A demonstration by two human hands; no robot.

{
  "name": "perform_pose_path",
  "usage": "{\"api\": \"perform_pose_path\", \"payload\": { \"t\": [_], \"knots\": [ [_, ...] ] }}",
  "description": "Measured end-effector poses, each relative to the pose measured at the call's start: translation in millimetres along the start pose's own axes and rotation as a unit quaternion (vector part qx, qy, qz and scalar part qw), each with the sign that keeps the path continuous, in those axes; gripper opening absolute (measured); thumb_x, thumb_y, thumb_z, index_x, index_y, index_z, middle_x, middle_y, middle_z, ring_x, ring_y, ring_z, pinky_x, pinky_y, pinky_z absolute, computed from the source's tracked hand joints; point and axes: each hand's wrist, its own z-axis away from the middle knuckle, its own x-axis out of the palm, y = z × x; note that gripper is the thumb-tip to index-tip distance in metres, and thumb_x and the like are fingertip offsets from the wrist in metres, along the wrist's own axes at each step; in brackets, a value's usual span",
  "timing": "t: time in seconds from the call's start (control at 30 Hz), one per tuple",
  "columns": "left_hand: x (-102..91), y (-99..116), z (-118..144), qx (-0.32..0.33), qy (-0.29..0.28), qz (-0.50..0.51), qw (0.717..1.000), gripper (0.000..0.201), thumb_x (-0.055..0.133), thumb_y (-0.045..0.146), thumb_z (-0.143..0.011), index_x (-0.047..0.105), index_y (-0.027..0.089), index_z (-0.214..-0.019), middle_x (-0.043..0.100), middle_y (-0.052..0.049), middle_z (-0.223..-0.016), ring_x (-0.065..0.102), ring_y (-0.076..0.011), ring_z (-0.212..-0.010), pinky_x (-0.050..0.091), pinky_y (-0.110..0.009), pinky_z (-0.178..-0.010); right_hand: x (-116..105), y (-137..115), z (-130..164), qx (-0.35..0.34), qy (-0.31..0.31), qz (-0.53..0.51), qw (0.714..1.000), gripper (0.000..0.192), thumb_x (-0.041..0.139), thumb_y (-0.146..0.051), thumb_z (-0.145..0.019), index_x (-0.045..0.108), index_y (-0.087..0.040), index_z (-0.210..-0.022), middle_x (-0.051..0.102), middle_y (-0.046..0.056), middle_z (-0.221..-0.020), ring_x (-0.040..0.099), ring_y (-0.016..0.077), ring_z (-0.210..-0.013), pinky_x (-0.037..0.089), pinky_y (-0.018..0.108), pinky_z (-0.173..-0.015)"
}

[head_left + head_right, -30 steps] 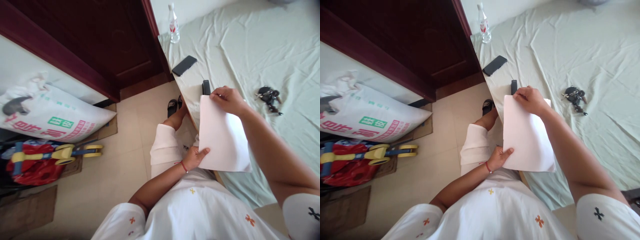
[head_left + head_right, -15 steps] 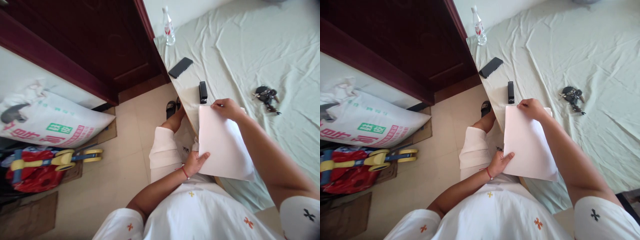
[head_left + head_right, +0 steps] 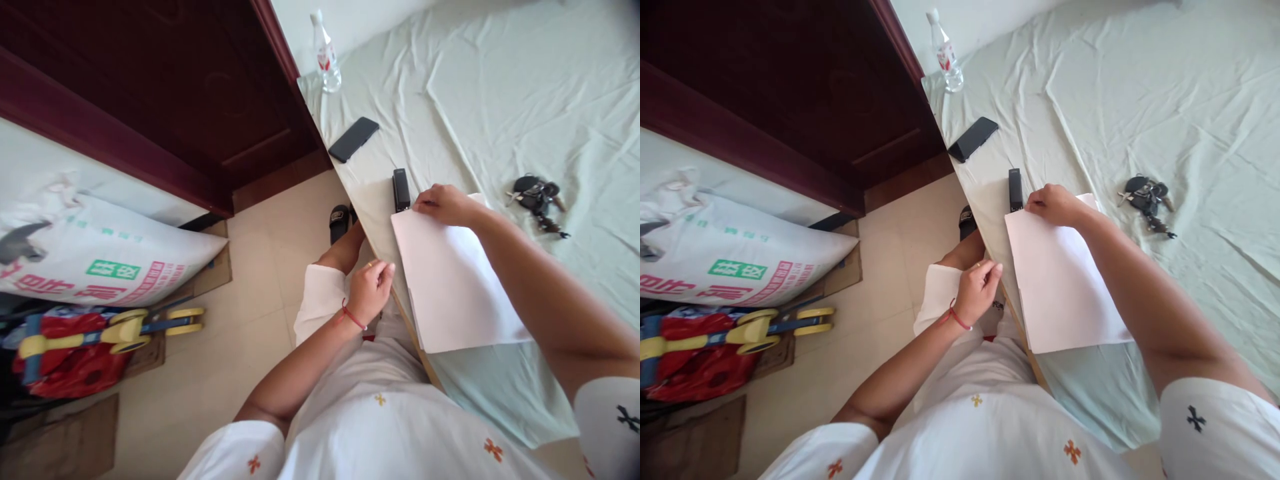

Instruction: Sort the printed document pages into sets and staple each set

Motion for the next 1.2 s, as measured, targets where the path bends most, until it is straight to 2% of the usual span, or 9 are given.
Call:
{"api": "perform_pose_path", "payload": {
  "t": [0.17,0.23,0.37,0.57,0.7,0.8,0.9,1.03,1.2],
  "knots": [
    [9.5,-14,-66,0.072,0.084,-0.053,0.992,0.030,0.049,0.035,-0.105,0.071,0.019,-0.093,0.066,-0.008,-0.090,0.060,-0.0191,-0.084,0.047,-0.032,-0.083,4,9,-6,-0.013,0.000,0.041,0.999,0.032,0.050,-0.040,-0.094,0.077,-0.022,-0.089,0.076,0.005,-0.086,0.065,0.0242,-0.089,0.045,0.033,-0.080],
    [15.7,-20,-89,0.089,0.083,-0.070,0.990,0.025,0.054,0.033,-0.103,0.075,0.019,-0.100,0.068,-0.011,-0.102,0.063,-0.0221,-0.098,0.049,-0.035,-0.093,6,12,-7,-0.017,0.007,0.046,0.999,0.034,0.049,-0.041,-0.095,0.077,-0.022,-0.090,0.076,0.006,-0.087,0.065,0.0275,-0.096,0.045,0.036,-0.084],
    [27.1,-23,-115,0.056,0.051,-0.086,0.993,0.018,0.062,0.028,-0.099,0.078,0.020,-0.103,0.068,-0.011,-0.107,0.065,-0.0244,-0.105,0.051,-0.036,-0.094,11,17,-6,-0.017,0.031,0.046,0.998,0.034,0.047,-0.040,-0.095,0.075,-0.021,-0.090,0.077,0.009,-0.089,0.064,0.0315,-0.101,0.044,0.042,-0.088],
    [34.8,-21,-120,0.017,0.040,-0.104,0.994,0.014,0.063,0.020,-0.095,0.073,0.021,-0.106,0.071,-0.008,-0.104,0.067,-0.0231,-0.100,0.051,-0.034,-0.086,22,27,2,-0.041,0.100,0.022,0.994,0.033,0.046,-0.040,-0.097,0.070,-0.022,-0.083,0.074,0.010,-0.085,0.063,0.0304,-0.097,0.043,0.045,-0.090],
    [37.1,-25,-118,0.008,0.054,-0.088,0.995,0.029,0.066,0.022,-0.094,0.066,0.021,-0.123,0.072,-0.006,-0.102,0.067,-0.0232,-0.099,0.049,-0.034,-0.087,30,29,5,-0.071,0.137,-0.014,0.988,0.033,0.044,-0.040,-0.100,0.068,-0.024,-0.083,0.073,0.010,-0.086,0.060,0.0289,-0.093,0.044,0.046,-0.093],
    [38.0,-26,-117,-0.003,0.060,-0.075,0.995,0.047,0.067,0.023,-0.093,0.058,0.021,-0.139,0.071,-0.006,-0.099,0.067,-0.0240,-0.098,0.050,-0.035,-0.090,32,30,6,-0.080,0.144,-0.027,0.986,0.033,0.044,-0.039,-0.101,0.068,-0.026,-0.084,0.073,0.009,-0.086,0.059,0.0292,-0.091,0.046,0.047,-0.094],
    [37.3,-25,-117,0.019,0.056,-0.076,0.995,0.060,0.064,0.023,-0.094,0.051,0.025,-0.152,0.070,-0.006,-0.101,0.066,-0.0243,-0.098,0.050,-0.036,-0.092,30,30,6,-0.083,0.140,-0.034,0.986,0.033,0.044,-0.040,-0.101,0.068,-0.025,-0.084,0.072,0.010,-0.084,0.059,0.0295,-0.092,0.047,0.047,-0.092],
    [36.3,-22,-116,0.032,0.049,-0.089,0.994,0.062,0.062,0.025,-0.095,0.049,0.031,-0.156,0.069,-0.008,-0.109,0.065,-0.0246,-0.096,0.051,-0.038,-0.092,28,30,5,-0.085,0.130,-0.041,0.987,0.034,0.044,-0.041,-0.101,0.070,-0.024,-0.086,0.073,0.012,-0.085,0.059,0.0295,-0.092,0.046,0.047,-0.091],
    [37.0,-22,-117,-0.010,0.069,-0.044,0.997,0.069,0.069,0.030,-0.094,0.043,0.024,-0.157,0.072,-0.010,-0.115,0.069,-0.0252,-0.102,0.053,-0.038,-0.094,28,30,3,-0.075,0.144,-0.044,0.986,0.031,0.047,-0.040,-0.096,0.070,-0.024,-0.081,0.072,0.010,-0.080,0.060,0.0282,-0.086,0.047,0.044,-0.085]
  ]
}}
